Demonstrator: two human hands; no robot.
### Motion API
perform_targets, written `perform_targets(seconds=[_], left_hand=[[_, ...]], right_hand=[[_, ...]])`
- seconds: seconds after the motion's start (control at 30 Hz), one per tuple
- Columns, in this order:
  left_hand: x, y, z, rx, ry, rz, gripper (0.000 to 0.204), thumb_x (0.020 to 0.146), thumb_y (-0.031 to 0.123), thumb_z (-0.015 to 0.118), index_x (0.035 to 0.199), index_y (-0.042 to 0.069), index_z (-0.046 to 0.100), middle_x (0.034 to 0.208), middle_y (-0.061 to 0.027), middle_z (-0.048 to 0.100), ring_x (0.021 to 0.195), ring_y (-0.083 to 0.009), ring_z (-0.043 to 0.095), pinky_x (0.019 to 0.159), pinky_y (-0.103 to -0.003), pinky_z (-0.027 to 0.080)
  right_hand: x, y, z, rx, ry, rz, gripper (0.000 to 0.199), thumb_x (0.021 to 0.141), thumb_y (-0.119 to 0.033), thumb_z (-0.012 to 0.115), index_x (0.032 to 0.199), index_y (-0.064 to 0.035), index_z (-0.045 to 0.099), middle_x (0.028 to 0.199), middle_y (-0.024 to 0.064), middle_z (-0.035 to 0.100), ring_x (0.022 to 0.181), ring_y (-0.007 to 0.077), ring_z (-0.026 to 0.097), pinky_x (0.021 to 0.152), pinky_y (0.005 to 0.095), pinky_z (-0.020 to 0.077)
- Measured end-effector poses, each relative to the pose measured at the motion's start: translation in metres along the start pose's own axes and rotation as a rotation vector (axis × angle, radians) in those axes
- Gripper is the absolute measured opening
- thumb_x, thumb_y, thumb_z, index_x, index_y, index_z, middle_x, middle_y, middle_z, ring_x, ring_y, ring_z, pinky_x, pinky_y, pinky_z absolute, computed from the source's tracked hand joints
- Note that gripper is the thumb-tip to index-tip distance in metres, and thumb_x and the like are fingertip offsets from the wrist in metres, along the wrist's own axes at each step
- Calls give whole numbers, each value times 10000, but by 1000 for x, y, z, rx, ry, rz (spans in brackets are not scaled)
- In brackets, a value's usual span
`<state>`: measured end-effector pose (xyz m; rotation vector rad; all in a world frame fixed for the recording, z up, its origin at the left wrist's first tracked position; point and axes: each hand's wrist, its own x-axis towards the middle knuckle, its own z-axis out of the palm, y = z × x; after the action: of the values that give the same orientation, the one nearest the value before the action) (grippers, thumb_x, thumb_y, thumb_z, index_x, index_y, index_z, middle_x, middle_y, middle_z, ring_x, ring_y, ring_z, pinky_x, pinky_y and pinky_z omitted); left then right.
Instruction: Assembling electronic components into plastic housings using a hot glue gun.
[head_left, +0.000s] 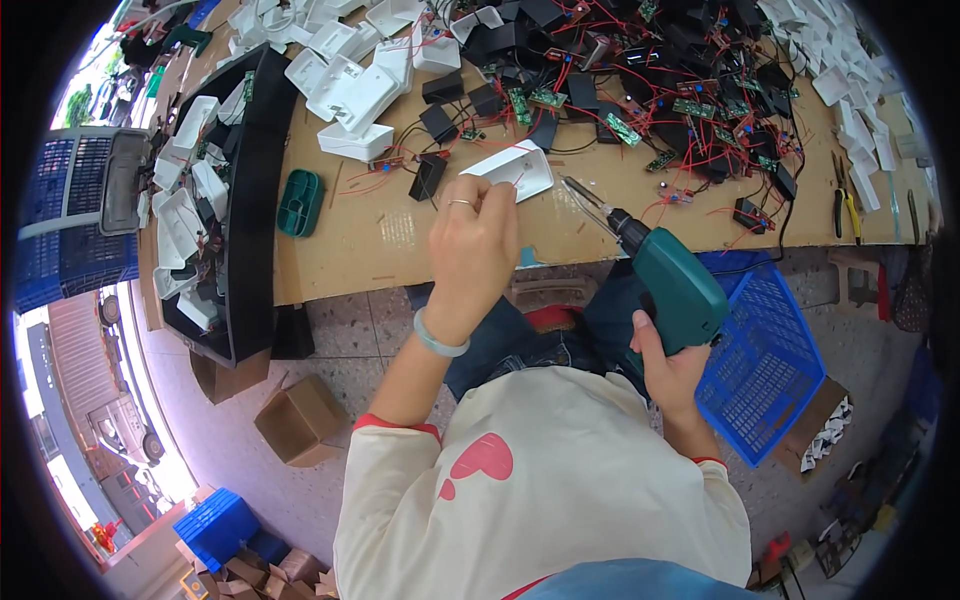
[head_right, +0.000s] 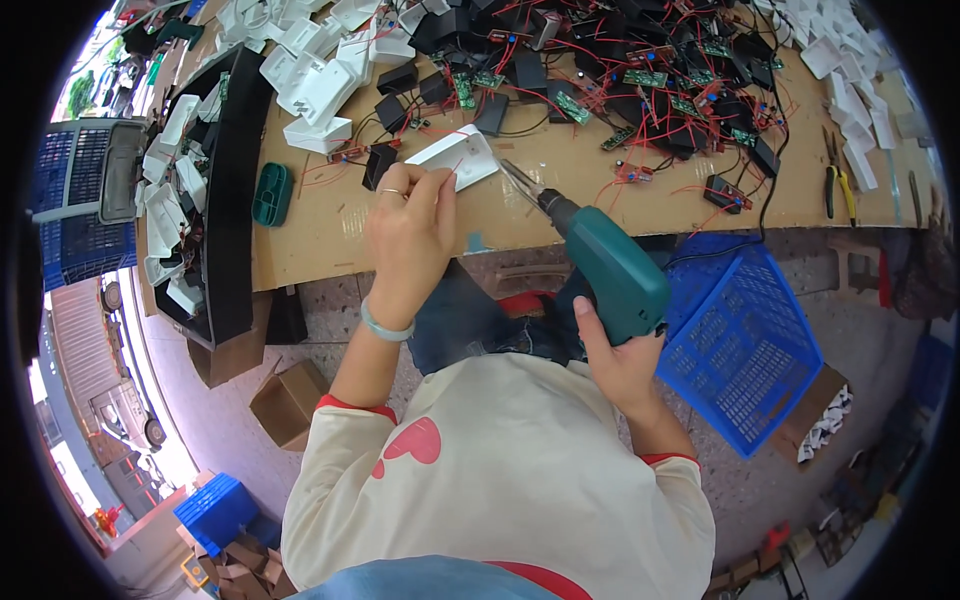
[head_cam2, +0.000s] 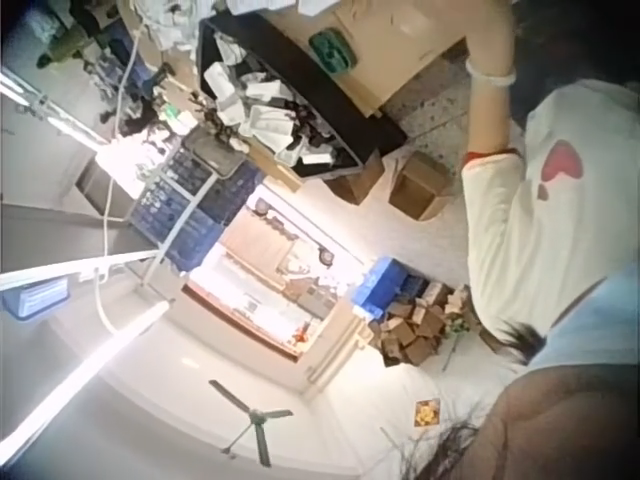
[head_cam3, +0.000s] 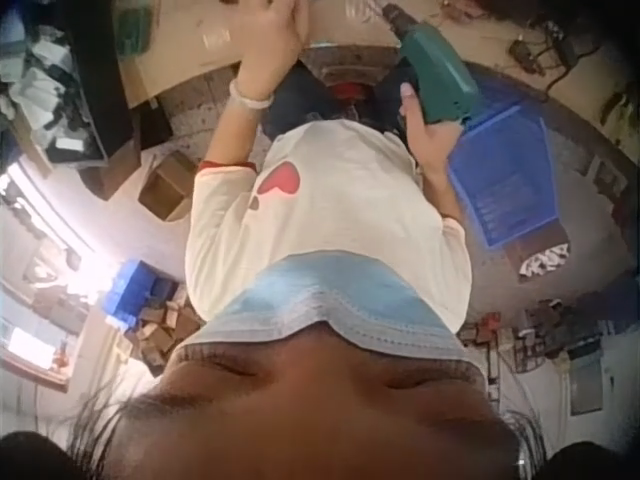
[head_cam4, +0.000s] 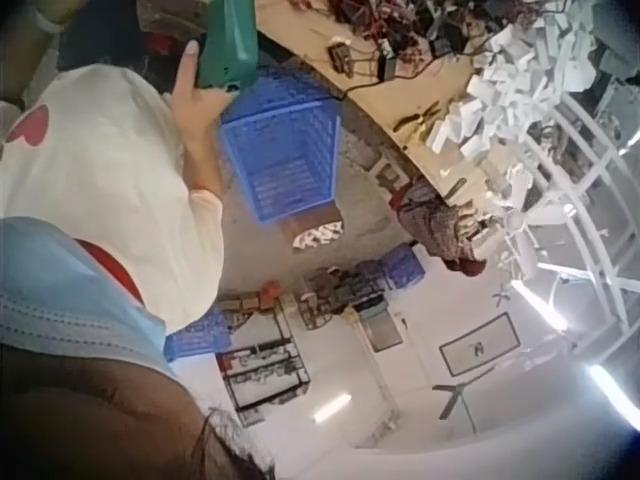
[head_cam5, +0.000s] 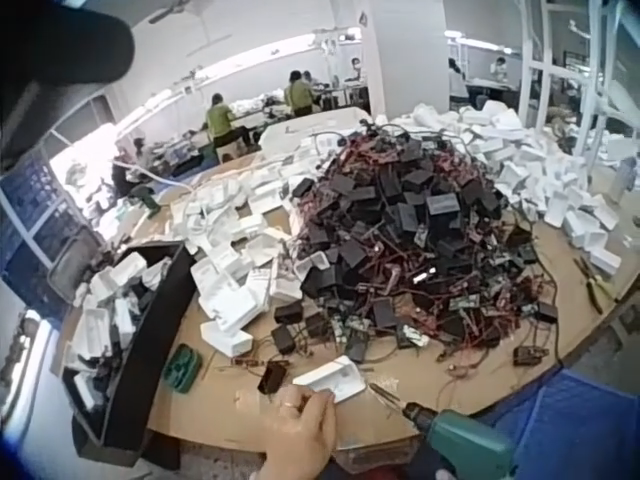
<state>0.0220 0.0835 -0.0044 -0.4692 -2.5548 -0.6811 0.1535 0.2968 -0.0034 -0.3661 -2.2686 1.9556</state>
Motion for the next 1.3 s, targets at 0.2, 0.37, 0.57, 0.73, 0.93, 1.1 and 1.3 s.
perform_targets(seconds=[0.2,0.37,0.57,0.73,0.93,1.1,1.3], left_hand=[[5,4,15,113,9,22,88,797,24,671,883,9,655,881,-106,555,866,-288,562,675,-397,502],[2,5,29,191,16,24,48,811,57,656,825,27,622,869,-111,554,854,-281,566,658,-383,492],[6,8,31,290,42,-3,80,815,91,659,787,52,595,852,-98,556,837,-274,572,643,-370,484],[7,10,33,290,56,15,83,809,95,667,790,56,597,845,-98,556,830,-271,572,639,-370,486],[8,11,33,269,68,-28,74,811,73,674,789,40,612,841,-102,555,827,-279,575,636,-382,497],[8,12,32,247,53,-34,77,815,70,672,789,27,614,837,-111,549,825,-288,574,639,-389,495],[6,9,33,240,53,-30,79,818,76,668,788,34,608,841,-109,551,822,-288,568,644,-387,493]], right_hand=[[10,6,9,-81,-35,-92,241,907,-24,693,1138,29,647,745,4,611,599,59,549,540,219,437],[23,6,20,-164,-31,-200,205,890,-69,722,1052,13,627,850,89,687,713,122,620,686,267,505],[28,13,26,-128,-53,-169,234,894,-67,716,1084,11,605,849,90,686,715,124,623,689,268,509],[31,14,26,-142,-50,-201,233,892,-65,714,1082,10,602,845,93,690,714,125,632,684,270,510],[33,13,26,-168,-81,-185,245,885,-59,714,1089,7,595,824,100,690,691,135,638,672,272,512],[35,15,28,-146,-75,-203,248,882,-54,714,1089,3,591,818,101,690,690,142,643,676,275,514],[35,12,28,-161,-87,-196,247,884,-58,711,1091,3,589,831,105,697,701,143,649,692,275,516]])
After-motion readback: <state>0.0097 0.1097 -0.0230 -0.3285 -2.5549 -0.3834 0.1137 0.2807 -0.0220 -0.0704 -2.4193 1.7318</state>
